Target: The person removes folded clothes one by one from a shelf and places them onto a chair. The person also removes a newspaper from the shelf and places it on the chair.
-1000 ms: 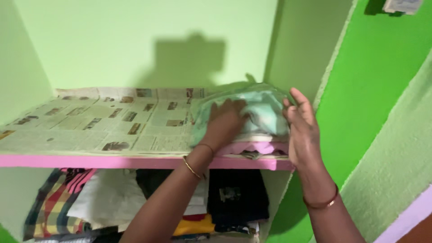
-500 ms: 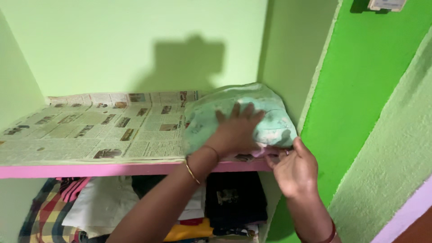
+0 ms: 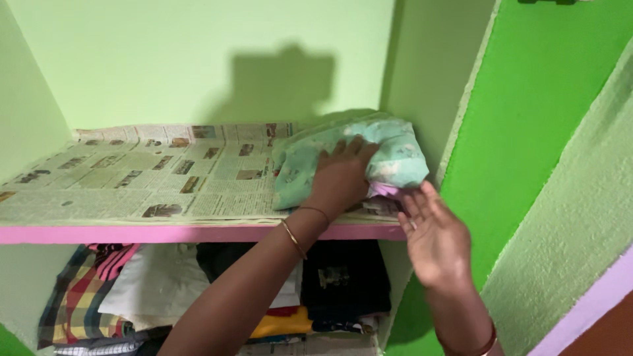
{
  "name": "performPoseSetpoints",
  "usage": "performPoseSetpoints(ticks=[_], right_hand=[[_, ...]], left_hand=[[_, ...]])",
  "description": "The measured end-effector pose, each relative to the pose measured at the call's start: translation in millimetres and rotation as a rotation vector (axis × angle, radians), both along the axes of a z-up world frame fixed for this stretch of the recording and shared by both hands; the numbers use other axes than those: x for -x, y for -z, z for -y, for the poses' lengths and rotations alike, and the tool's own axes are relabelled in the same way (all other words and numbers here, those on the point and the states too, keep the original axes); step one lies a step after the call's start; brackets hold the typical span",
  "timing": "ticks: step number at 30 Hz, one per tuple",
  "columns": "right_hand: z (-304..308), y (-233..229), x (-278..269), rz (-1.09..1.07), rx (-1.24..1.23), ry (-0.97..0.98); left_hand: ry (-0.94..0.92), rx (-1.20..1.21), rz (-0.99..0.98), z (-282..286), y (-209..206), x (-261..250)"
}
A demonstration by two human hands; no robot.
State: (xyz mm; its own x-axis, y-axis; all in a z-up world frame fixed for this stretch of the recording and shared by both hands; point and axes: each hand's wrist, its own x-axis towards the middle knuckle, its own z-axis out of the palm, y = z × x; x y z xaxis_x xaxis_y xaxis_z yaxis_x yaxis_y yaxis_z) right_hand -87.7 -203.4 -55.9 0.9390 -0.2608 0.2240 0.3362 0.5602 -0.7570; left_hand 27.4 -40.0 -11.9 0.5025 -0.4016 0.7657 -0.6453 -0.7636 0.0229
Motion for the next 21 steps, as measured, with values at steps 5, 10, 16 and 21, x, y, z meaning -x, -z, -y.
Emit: performPoseSetpoints(ticks=[5,10,16,21], right_hand=[[-3.7,30.0,-13.9,0.094,0.030,-0.037],[3.7,33.5,-45.1,-0.012,-0.181,-0.245],[7.6,43.4,-106.5,-0.038,-0.231,-0.403],[-3.7,34.5,-164.3,-0.079,-0.196,-0.321]], left_hand=[[0.022,0.074,-0.216,-1.8,-15.9,4.2],[0.056,0.259,-0.219,-1.7,-24.2,0.5],[0.077,0.258,-0.122,-4.1,-16.6,-7.9],[0.028,0.356,-0.039,-22.2,-26.2,-21.5]])
